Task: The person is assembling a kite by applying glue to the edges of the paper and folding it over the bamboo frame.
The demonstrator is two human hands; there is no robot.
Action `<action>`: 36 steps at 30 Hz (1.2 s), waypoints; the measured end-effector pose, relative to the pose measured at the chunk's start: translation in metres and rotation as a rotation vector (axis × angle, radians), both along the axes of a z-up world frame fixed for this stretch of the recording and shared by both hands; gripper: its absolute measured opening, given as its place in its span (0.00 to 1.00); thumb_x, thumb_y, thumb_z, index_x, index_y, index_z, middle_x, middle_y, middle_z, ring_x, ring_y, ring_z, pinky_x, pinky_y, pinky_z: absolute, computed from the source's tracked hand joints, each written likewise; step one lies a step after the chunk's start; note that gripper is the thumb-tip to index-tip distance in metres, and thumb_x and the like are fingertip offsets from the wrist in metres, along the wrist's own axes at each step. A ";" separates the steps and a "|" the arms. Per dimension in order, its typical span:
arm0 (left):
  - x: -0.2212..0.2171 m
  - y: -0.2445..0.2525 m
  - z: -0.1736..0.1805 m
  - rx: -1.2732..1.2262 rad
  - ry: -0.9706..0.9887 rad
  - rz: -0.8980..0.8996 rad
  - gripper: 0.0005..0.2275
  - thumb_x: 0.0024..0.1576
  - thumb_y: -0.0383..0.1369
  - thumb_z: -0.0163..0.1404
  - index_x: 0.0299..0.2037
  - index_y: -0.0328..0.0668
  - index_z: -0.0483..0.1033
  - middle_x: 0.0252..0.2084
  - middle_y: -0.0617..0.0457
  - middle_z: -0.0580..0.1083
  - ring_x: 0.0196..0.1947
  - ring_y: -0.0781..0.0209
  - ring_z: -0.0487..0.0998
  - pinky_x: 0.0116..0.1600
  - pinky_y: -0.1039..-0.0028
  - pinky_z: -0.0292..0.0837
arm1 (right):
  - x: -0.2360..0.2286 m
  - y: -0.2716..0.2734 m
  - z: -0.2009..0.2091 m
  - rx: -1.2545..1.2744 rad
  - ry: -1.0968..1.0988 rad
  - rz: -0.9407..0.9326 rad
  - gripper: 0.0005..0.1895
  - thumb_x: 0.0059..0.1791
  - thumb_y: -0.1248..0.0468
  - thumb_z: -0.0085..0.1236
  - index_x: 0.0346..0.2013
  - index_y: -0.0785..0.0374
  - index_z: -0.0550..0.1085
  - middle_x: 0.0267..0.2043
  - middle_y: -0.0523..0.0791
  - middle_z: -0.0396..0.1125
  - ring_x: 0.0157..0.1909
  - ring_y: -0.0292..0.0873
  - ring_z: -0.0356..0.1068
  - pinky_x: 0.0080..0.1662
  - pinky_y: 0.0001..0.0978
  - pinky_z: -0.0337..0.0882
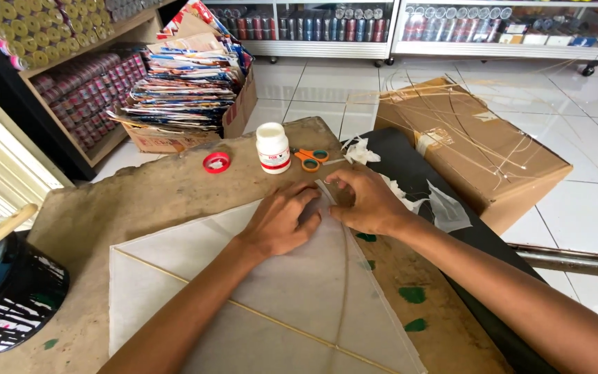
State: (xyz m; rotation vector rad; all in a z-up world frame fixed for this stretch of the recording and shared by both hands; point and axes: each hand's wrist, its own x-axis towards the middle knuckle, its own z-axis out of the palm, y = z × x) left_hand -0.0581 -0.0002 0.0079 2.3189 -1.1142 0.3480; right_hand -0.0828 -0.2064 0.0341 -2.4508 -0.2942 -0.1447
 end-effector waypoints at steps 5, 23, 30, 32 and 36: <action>-0.004 -0.001 0.002 0.043 -0.021 0.016 0.14 0.59 0.36 0.46 0.51 0.39 0.76 0.48 0.44 0.76 0.51 0.42 0.78 0.52 0.55 0.71 | 0.004 0.002 0.002 -0.122 -0.022 0.023 0.32 0.41 0.57 0.66 0.58 0.63 0.74 0.48 0.52 0.65 0.54 0.53 0.68 0.51 0.48 0.73; -0.003 -0.002 0.009 0.180 0.048 -0.013 0.22 0.55 0.32 0.39 0.60 0.36 0.71 0.58 0.42 0.71 0.58 0.38 0.73 0.58 0.52 0.66 | 0.019 -0.011 -0.023 0.096 -0.120 0.029 0.30 0.39 0.66 0.62 0.57 0.58 0.75 0.41 0.49 0.71 0.42 0.46 0.71 0.39 0.39 0.75; -0.009 -0.001 0.010 0.201 0.053 0.007 0.23 0.56 0.33 0.39 0.61 0.38 0.70 0.61 0.42 0.69 0.61 0.39 0.71 0.61 0.52 0.64 | 0.015 -0.004 -0.019 0.052 -0.099 0.039 0.27 0.40 0.66 0.62 0.55 0.65 0.75 0.43 0.53 0.71 0.43 0.51 0.72 0.40 0.42 0.76; -0.005 0.003 0.004 0.194 0.081 0.013 0.23 0.55 0.33 0.39 0.62 0.39 0.69 0.63 0.42 0.67 0.61 0.39 0.70 0.62 0.52 0.63 | 0.017 -0.003 -0.017 0.029 -0.102 0.054 0.27 0.40 0.65 0.61 0.55 0.66 0.75 0.43 0.54 0.70 0.44 0.52 0.72 0.41 0.43 0.76; -0.004 0.004 0.004 0.117 0.147 -0.019 0.25 0.54 0.31 0.38 0.64 0.39 0.66 0.62 0.41 0.68 0.63 0.38 0.69 0.64 0.50 0.59 | 0.016 -0.002 -0.012 -0.031 -0.100 0.078 0.27 0.41 0.64 0.60 0.55 0.67 0.74 0.45 0.55 0.69 0.48 0.56 0.71 0.43 0.46 0.76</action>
